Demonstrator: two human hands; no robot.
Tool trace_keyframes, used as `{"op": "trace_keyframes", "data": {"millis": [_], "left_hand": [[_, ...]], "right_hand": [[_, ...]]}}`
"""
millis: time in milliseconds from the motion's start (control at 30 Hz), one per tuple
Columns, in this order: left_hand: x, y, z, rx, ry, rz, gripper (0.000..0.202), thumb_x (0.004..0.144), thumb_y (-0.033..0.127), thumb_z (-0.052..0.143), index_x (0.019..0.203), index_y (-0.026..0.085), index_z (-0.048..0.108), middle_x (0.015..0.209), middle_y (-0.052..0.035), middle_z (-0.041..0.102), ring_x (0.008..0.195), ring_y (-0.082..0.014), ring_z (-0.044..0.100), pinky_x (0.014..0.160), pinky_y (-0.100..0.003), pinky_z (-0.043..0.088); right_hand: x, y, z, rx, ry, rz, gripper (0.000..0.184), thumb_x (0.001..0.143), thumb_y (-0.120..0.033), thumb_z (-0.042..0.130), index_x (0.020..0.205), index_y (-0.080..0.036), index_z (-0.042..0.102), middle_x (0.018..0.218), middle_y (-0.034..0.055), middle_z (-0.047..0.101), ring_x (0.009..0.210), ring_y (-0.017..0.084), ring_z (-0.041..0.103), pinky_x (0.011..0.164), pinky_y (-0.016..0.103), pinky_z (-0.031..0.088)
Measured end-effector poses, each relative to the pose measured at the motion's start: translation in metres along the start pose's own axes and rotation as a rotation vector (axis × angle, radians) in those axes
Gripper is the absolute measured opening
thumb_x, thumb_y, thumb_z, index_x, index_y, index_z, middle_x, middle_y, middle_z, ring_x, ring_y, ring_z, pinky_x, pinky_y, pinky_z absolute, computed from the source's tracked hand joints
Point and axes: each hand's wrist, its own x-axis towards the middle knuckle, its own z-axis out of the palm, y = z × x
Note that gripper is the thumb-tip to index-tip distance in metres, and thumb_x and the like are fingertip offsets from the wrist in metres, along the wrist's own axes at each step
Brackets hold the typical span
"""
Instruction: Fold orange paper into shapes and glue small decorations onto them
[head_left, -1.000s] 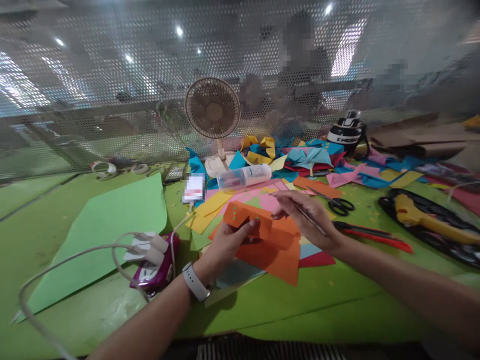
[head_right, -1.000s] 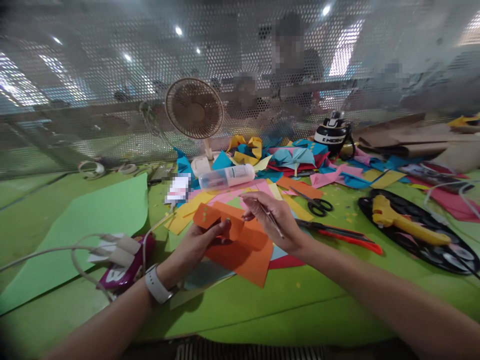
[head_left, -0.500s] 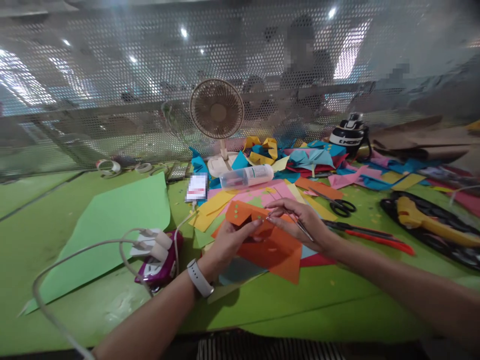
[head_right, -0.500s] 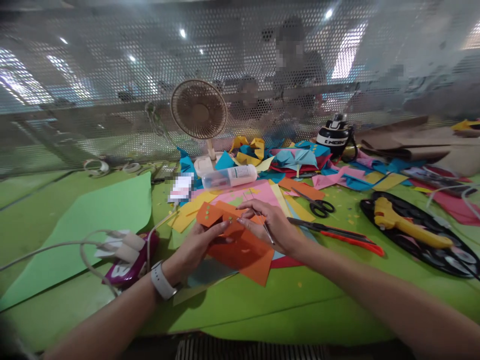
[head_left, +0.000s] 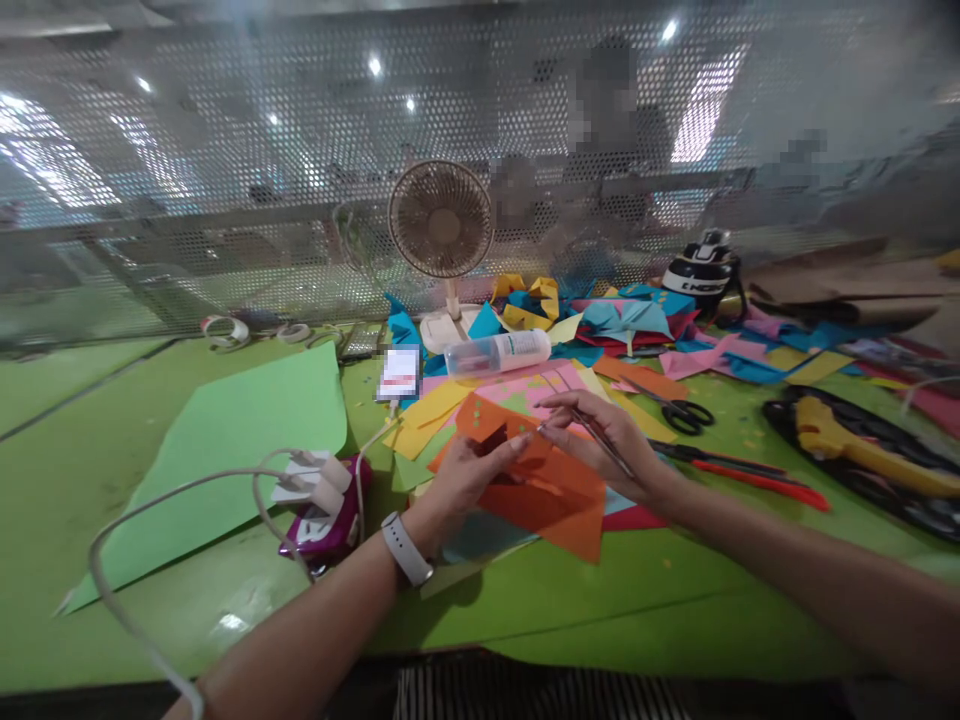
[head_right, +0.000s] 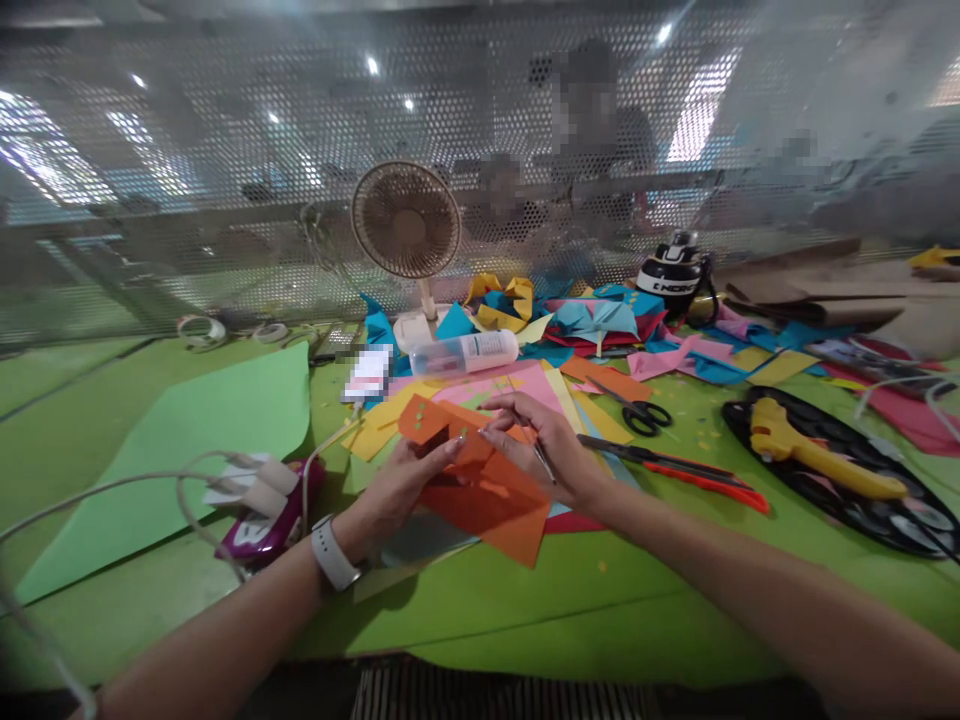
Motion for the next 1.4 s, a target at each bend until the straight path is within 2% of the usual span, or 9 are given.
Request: {"op": "trace_keyframes", "data": {"millis": [167,267,400,533,700,967,1167,1267,1400], "left_hand": [[0.003,-0.002,-0.004,-0.064,-0.051,-0.077,0.034,0.071,0.034,0.075,0.094,0.012,0.064,0.092,-0.0111,0.069,0.076,-0.0194,0.068,0.06,-0.025,0.053],[0.005,-0.002,-0.005,-0.106,-0.023,-0.103,0.03,0.071,0.032,0.076,0.089,0.012,0.063,0.09,-0.009,0.069,0.07,-0.0172,0.069,0.058,-0.024,0.054],[0.007,0.0,-0.006,-0.112,0.043,-0.119,0.031,0.07,0.03,0.077,0.089,0.013,0.059,0.09,-0.0072,0.07,0.068,-0.0169,0.069,0.054,-0.023,0.053],[0.009,-0.002,-0.009,-0.107,0.097,-0.133,0.033,0.066,0.028,0.079,0.085,0.014,0.056,0.085,-0.0065,0.071,0.066,-0.0162,0.069,0.054,-0.023,0.054],[0.013,-0.005,-0.013,-0.132,0.103,-0.103,0.03,0.067,0.026,0.079,0.082,0.015,0.056,0.08,-0.0022,0.07,0.062,-0.0128,0.067,0.055,-0.022,0.055],[0.013,-0.002,-0.012,-0.116,0.163,-0.123,0.034,0.066,0.023,0.08,0.082,0.016,0.051,0.079,-0.0012,0.069,0.062,-0.0127,0.068,0.053,-0.021,0.055],[0.015,0.0,-0.012,-0.111,0.143,-0.118,0.033,0.064,0.024,0.081,0.078,0.014,0.053,0.075,-0.0031,0.07,0.06,-0.0132,0.068,0.055,-0.021,0.055],[0.016,0.0,-0.014,-0.105,0.104,-0.113,0.031,0.062,0.026,0.082,0.079,0.012,0.059,0.074,-0.005,0.072,0.06,-0.014,0.068,0.056,-0.021,0.055],[0.018,-0.001,-0.016,-0.095,0.08,-0.102,0.03,0.063,0.027,0.081,0.083,0.012,0.064,0.077,-0.0062,0.073,0.064,-0.0153,0.069,0.058,-0.022,0.056]], "right_hand": [[0.005,0.003,-0.001,0.048,0.033,0.031,0.028,0.081,-0.029,0.062,0.107,-0.018,0.057,0.077,0.0023,0.063,0.077,0.016,0.062,0.076,0.031,0.05],[0.008,0.001,-0.007,-0.026,0.0,-0.004,0.028,0.082,-0.029,0.06,0.108,-0.018,0.057,0.085,0.005,0.065,0.082,0.018,0.063,0.078,0.032,0.049],[0.019,0.007,-0.038,-0.435,-0.174,-0.153,0.024,0.088,-0.022,0.049,0.107,-0.02,0.063,0.098,0.009,0.068,0.092,0.021,0.062,0.083,0.035,0.046],[0.031,0.031,-0.068,-0.928,-0.351,-0.119,0.028,0.083,-0.012,0.048,0.1,-0.017,0.069,0.088,0.0113,0.068,0.083,0.024,0.06,0.074,0.034,0.041],[0.035,0.055,-0.073,-1.192,-0.424,-0.144,0.024,0.083,-0.01,0.05,0.092,-0.018,0.07,0.075,0.0091,0.064,0.079,0.023,0.055,0.073,0.033,0.034],[0.036,0.06,-0.07,-1.263,-0.455,-0.186,0.023,0.084,-0.016,0.056,0.103,-0.019,0.068,0.083,0.0105,0.062,0.084,0.024,0.052,0.074,0.033,0.031],[0.037,0.059,-0.073,-1.216,-0.451,-0.173,0.041,0.082,-0.011,0.052,0.121,-0.019,0.06,0.094,0.0103,0.064,0.09,0.023,0.055,0.078,0.033,0.037],[0.042,0.046,-0.087,-1.152,-0.332,-0.129,0.05,0.085,-0.006,0.042,0.132,-0.018,0.051,0.108,0.0108,0.066,0.098,0.022,0.057,0.084,0.033,0.04],[0.037,0.024,-0.124,-1.066,-0.194,0.013,0.042,0.088,-0.019,0.044,0.128,-0.021,0.055,0.123,0.0081,0.062,0.108,0.023,0.057,0.088,0.033,0.044]]}}
